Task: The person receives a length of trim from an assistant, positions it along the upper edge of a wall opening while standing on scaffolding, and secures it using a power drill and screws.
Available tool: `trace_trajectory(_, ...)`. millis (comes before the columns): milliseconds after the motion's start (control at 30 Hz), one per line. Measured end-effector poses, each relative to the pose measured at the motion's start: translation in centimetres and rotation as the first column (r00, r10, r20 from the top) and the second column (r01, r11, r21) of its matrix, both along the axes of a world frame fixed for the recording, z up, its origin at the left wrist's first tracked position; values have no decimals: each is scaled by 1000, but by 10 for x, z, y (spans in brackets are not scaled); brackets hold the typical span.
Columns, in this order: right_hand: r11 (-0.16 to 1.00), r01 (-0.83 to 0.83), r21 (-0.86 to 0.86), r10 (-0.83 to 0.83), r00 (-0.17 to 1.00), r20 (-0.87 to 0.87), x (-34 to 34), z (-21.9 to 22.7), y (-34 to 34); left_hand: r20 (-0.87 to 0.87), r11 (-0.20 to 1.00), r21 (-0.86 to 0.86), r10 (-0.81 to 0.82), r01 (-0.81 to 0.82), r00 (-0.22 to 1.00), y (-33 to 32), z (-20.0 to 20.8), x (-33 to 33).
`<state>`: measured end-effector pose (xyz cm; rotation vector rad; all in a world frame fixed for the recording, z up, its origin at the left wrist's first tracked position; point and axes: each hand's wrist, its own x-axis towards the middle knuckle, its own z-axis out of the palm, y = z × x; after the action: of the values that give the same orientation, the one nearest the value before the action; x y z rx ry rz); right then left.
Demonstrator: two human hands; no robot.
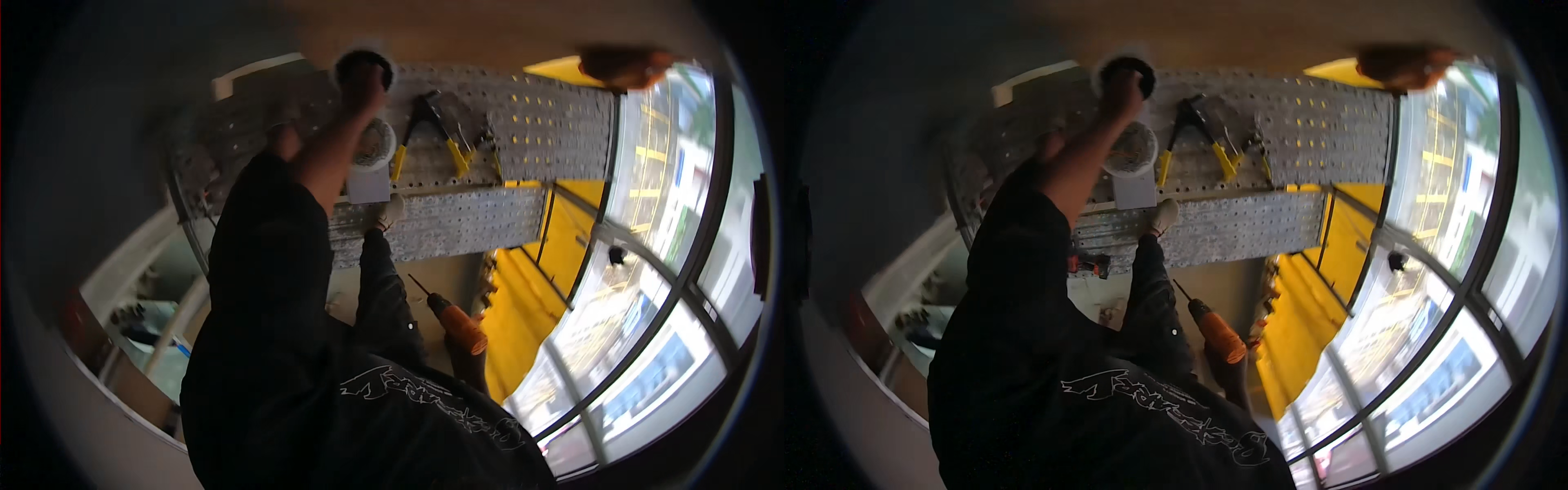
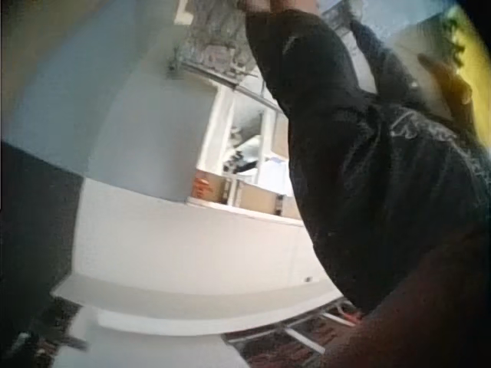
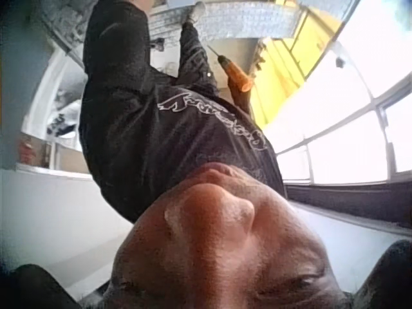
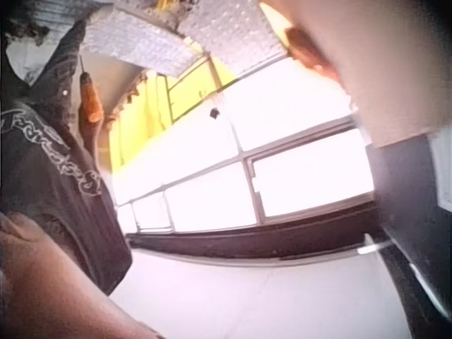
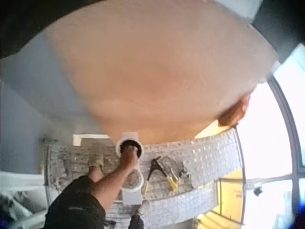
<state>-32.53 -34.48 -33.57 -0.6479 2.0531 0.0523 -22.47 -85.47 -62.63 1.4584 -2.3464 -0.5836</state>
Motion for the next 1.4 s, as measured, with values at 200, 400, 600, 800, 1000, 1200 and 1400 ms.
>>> trace_trajectory(200,952,214,-218,-184,971,150,26,-19,34,117,950,50,-311,307,943,-49,-54,-10)
trace_trajectory(400,882,409,-235,-336,894,296,31,8,-8,501,931,130,-358,340,788,-81,-74,3)
trace_trajectory(600,838,462,-291,-360,868,341,67,-15,0,351,835,531,-60,-145,934,-104,-88,-1)
trace_trajectory(800,813,523,-255,-400,821,408,75,-18,-1,335,794,578,-21,-188,942,-103,-88,5)
trace_trajectory(1000,783,571,-247,-468,802,370,89,-23,6,335,727,636,42,-259,941,-80,-82,6)
trace_trajectory(1200,760,581,-291,-476,803,360,95,-24,11,263,629,694,232,-351,936,-102,-78,23)
trace_trajectory(1400,785,497,-370,-400,863,310,90,-11,8,223,415,836,343,-360,913,-136,-71,39)
